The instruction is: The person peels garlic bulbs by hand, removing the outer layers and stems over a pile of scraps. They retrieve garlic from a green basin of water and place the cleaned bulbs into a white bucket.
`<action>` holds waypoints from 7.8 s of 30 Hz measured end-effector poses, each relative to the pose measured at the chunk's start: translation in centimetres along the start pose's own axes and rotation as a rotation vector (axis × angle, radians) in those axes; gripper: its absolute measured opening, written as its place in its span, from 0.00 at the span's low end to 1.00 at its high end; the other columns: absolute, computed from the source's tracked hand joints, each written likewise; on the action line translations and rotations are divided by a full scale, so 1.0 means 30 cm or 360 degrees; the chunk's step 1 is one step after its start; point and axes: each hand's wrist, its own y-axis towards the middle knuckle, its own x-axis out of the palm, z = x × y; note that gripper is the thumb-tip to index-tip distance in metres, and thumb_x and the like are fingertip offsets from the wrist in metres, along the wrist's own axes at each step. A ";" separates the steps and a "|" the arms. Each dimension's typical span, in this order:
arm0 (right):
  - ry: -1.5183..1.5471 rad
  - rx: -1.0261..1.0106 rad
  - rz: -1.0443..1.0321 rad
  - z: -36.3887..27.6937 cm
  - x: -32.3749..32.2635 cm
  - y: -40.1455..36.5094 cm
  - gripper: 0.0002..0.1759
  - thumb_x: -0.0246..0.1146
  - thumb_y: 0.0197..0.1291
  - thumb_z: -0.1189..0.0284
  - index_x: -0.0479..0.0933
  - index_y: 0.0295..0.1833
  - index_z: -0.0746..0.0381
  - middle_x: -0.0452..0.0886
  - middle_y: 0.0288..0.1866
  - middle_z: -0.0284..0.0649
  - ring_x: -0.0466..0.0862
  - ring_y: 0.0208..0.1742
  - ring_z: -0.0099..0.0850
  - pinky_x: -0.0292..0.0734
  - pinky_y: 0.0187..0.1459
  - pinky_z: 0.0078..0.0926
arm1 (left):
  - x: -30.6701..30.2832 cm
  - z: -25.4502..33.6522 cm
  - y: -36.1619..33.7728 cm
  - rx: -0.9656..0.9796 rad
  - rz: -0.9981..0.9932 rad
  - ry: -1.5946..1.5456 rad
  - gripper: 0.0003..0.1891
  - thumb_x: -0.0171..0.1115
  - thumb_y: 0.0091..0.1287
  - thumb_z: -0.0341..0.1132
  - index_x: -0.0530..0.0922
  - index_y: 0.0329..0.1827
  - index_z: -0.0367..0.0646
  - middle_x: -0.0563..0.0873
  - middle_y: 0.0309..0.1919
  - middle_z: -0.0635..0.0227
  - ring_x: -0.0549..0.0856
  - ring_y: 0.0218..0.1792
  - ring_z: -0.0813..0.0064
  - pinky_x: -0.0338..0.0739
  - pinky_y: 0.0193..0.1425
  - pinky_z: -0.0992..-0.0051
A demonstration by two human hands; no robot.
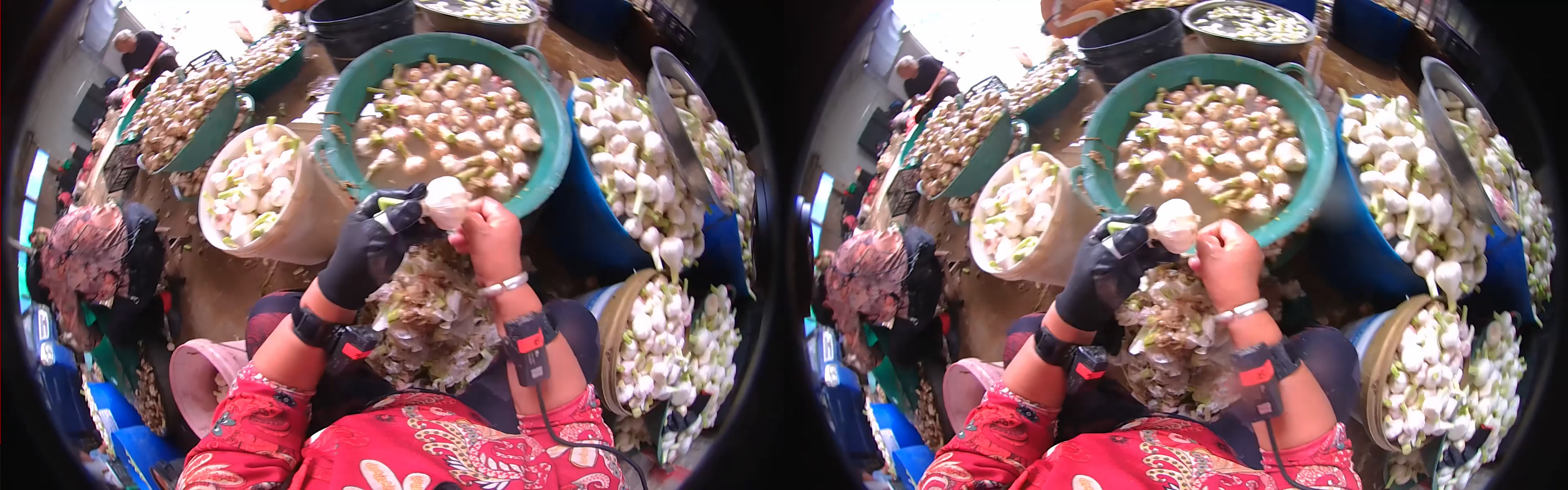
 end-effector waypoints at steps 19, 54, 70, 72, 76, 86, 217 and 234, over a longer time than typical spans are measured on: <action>-0.0012 -0.0005 0.0086 -0.026 -0.020 0.056 0.19 0.51 0.51 0.87 0.78 0.48 0.64 0.77 0.35 0.31 0.77 0.33 0.19 0.73 0.32 0.15 | -0.447 0.560 -0.039 0.0353 0.0544 0.2053 0.08 0.60 0.61 0.25 0.84 0.41 0.36 0.86 0.32 0.69 0.81 0.34 0.83 0.76 0.39 0.80; 0.0345 -0.0138 -0.0595 -0.009 0.013 -0.045 0.31 0.70 0.48 0.83 0.71 0.60 0.68 0.80 0.47 0.36 0.81 0.45 0.22 0.81 0.50 0.23 | -0.059 0.013 0.022 -0.0184 0.0097 0.0499 0.15 0.59 0.69 0.37 0.79 0.52 0.35 0.84 0.40 0.65 0.84 0.39 0.76 0.81 0.46 0.71; 0.0424 -0.0207 -0.0618 -0.009 0.007 -0.057 0.28 0.65 0.57 0.81 0.67 0.64 0.68 0.79 0.48 0.36 0.80 0.47 0.22 0.76 0.52 0.22 | -0.015 0.025 0.023 -0.0251 0.0115 0.0401 0.14 0.60 0.66 0.32 0.77 0.51 0.33 0.84 0.38 0.65 0.83 0.35 0.75 0.81 0.43 0.74; 0.0377 -0.0313 -0.0575 0.022 0.018 -0.053 0.27 0.63 0.59 0.79 0.67 0.65 0.68 0.79 0.47 0.35 0.79 0.45 0.21 0.76 0.50 0.21 | -0.028 0.031 0.019 -0.0264 0.0088 0.0465 0.14 0.60 0.66 0.32 0.77 0.51 0.32 0.83 0.37 0.66 0.82 0.34 0.76 0.80 0.40 0.75; 0.0751 0.0037 -0.0594 0.017 0.028 -0.066 0.16 0.57 0.67 0.68 0.72 0.56 0.66 0.78 0.38 0.33 0.78 0.37 0.22 0.75 0.39 0.20 | -0.082 0.020 0.029 -0.0145 0.0012 0.0788 0.12 0.61 0.62 0.29 0.79 0.48 0.35 0.85 0.36 0.65 0.83 0.35 0.74 0.79 0.40 0.74; 0.1202 0.1170 -0.0966 -0.003 -0.040 -0.011 0.16 0.46 0.65 0.60 0.73 0.38 0.61 0.77 0.29 0.38 0.77 0.29 0.33 0.69 0.28 0.28 | -0.074 -0.009 0.037 0.0766 -0.0157 0.2468 0.09 0.59 0.55 0.25 0.78 0.40 0.38 0.81 0.34 0.54 0.81 0.39 0.53 0.75 0.43 0.62; 0.0851 0.1219 -0.0938 -0.022 -0.075 -0.010 0.13 0.52 0.66 0.63 0.74 0.42 0.61 0.80 0.30 0.39 0.77 0.25 0.25 0.75 0.25 0.24 | -0.078 -0.038 0.041 0.0618 -0.0233 0.2168 0.12 0.57 0.53 0.14 0.82 0.37 0.36 0.87 0.42 0.67 0.82 0.43 0.78 0.77 0.47 0.74; 0.0788 0.0923 -0.1247 -0.031 -0.066 -0.027 0.18 0.57 0.64 0.60 0.76 0.46 0.65 0.83 0.33 0.42 0.81 0.26 0.24 0.77 0.26 0.19 | -0.121 -0.032 0.025 0.0323 -0.0181 0.1633 0.13 0.60 0.62 0.23 0.78 0.50 0.33 0.83 0.40 0.63 0.82 0.42 0.76 0.76 0.47 0.76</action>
